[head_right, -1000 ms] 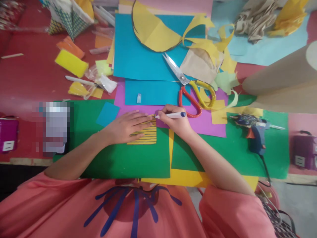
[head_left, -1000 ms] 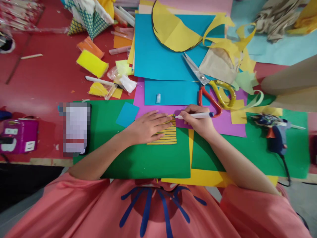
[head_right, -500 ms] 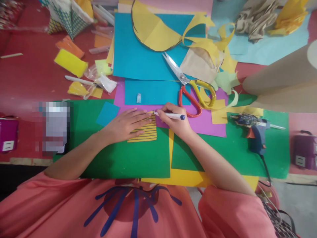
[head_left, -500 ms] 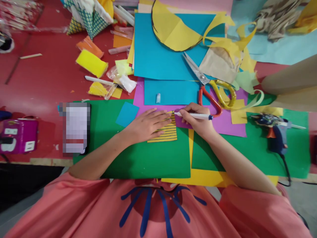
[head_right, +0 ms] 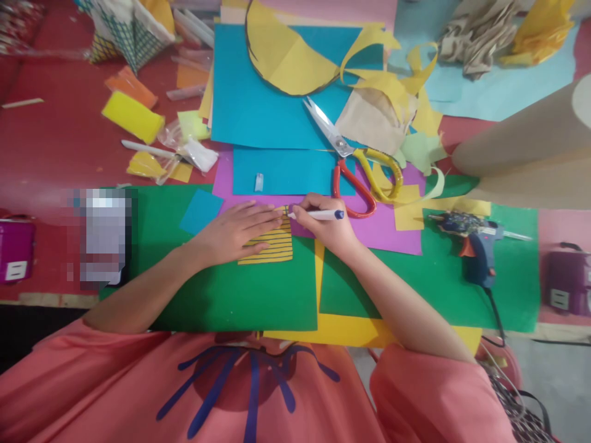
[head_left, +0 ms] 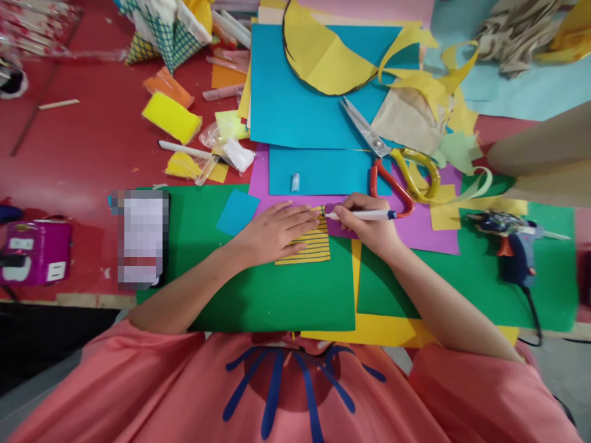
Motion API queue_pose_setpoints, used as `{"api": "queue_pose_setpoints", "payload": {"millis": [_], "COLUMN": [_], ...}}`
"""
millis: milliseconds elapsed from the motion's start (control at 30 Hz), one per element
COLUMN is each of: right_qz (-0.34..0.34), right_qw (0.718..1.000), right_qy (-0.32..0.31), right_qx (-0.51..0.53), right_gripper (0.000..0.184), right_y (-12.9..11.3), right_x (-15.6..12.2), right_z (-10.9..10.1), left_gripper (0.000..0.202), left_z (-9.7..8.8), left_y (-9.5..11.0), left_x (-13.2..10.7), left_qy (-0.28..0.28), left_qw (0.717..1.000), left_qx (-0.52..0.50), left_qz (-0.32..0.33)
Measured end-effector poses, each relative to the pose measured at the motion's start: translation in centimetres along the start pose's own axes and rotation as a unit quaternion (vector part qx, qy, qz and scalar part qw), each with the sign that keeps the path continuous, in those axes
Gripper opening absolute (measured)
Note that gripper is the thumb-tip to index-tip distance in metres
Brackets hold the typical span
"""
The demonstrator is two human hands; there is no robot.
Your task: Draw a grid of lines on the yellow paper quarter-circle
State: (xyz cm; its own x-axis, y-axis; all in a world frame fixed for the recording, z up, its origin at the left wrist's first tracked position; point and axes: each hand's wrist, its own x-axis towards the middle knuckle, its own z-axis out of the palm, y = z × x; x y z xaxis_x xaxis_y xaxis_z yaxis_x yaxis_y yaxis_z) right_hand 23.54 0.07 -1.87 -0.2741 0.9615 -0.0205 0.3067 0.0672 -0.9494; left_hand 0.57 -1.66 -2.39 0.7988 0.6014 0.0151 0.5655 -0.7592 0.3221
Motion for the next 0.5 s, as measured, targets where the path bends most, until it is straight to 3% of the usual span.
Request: {"api": "queue_pose_setpoints", "payload": {"millis": [233,500], "right_qz": [0.026,0.036], "right_qw": [0.999,0.997], "right_qy": [-0.011,0.024], "right_qx": [0.021,0.067], "right_gripper": [0.025,0.026], "right_y": [-0.36,0.06], "right_x": [0.12,-0.73], "right_z": [-0.13,0.25], "left_gripper": [0.045,0.048], "left_z": [-0.06,0.15], "left_y": [0.05,-0.21], "left_x": [0.05,0.01], "left_qy": [0.003,0.012], "left_qw": [1.0,1.0], "left_qx": [0.004,0.004], "left_qz": [-0.002,-0.025]}}
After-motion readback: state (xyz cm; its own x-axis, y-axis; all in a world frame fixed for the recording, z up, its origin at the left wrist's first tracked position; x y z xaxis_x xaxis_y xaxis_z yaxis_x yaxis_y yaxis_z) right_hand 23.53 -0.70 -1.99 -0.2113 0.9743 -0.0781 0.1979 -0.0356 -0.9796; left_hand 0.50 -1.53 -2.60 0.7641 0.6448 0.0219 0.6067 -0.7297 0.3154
